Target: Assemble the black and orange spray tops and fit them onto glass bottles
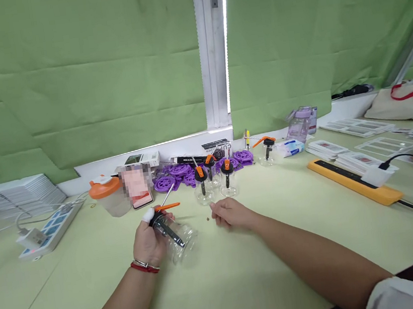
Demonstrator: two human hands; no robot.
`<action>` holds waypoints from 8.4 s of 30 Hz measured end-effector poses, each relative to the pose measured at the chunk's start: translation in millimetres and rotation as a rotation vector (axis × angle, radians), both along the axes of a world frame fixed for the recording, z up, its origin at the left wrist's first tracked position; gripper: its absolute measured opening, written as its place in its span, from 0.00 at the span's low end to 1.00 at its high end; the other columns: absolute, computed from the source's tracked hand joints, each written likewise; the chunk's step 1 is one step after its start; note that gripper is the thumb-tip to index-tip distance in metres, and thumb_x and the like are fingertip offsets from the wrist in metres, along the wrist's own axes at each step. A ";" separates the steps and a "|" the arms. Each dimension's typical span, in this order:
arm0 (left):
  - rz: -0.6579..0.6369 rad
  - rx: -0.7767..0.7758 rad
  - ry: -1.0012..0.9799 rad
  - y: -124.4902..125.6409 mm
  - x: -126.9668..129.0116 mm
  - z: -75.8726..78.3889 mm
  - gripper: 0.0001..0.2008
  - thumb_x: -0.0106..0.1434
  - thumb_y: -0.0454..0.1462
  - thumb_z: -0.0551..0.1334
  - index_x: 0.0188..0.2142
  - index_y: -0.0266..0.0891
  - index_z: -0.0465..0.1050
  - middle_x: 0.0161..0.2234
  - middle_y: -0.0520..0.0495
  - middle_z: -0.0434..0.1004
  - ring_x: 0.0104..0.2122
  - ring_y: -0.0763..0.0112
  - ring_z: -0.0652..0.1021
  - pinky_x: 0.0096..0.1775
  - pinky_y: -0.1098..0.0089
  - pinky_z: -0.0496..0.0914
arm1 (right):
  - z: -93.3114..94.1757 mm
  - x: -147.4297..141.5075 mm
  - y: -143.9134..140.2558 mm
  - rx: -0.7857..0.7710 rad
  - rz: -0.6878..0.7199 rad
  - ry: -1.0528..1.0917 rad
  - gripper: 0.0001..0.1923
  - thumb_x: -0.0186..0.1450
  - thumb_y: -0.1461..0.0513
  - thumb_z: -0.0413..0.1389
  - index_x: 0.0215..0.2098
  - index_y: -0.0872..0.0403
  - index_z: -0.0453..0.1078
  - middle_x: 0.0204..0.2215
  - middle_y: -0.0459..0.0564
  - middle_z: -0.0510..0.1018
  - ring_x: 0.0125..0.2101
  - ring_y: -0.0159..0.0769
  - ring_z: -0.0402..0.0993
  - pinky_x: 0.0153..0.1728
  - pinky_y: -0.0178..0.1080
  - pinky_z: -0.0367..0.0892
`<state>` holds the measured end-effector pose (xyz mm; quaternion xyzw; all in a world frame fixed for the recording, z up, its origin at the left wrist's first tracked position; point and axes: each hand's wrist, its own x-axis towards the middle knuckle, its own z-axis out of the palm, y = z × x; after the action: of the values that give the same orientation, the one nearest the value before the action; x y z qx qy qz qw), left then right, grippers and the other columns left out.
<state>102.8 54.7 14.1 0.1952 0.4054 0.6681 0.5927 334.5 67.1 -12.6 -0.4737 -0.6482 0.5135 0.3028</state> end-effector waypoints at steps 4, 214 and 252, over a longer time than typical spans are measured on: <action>0.042 0.106 0.006 -12.5 11.7 4.4 0.05 0.60 0.34 0.56 0.35 0.38 0.69 0.27 0.51 0.75 0.31 0.71 0.77 0.35 0.72 0.73 | 17.6 -9.4 -30.8 -0.497 0.363 0.348 0.33 0.58 0.37 0.43 0.42 0.55 0.63 0.27 0.54 0.76 0.24 0.40 0.76 0.21 0.36 0.65; -0.322 0.033 1.358 -34.0 45.3 -38.5 0.13 0.57 0.42 0.54 0.34 0.37 0.73 0.18 0.54 0.63 0.19 0.73 0.62 0.22 0.73 0.54 | -29.8 -19.0 -9.1 0.183 -0.063 -0.133 0.04 0.60 0.64 0.52 0.34 0.52 0.63 0.25 0.44 0.70 0.23 0.29 0.63 0.23 0.31 0.57; -0.302 0.037 1.381 -31.3 43.4 -42.8 0.14 0.58 0.43 0.54 0.33 0.37 0.73 0.19 0.53 0.64 0.20 0.72 0.62 0.23 0.72 0.55 | -29.3 -18.1 -10.0 0.201 -0.058 -0.129 0.05 0.59 0.65 0.51 0.35 0.52 0.65 0.25 0.44 0.71 0.24 0.29 0.64 0.24 0.31 0.58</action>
<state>146.2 23.4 -28.7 0.6387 0.6456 0.3087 0.2829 316.4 57.1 -41.9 -0.4918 -0.7005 0.4054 0.3211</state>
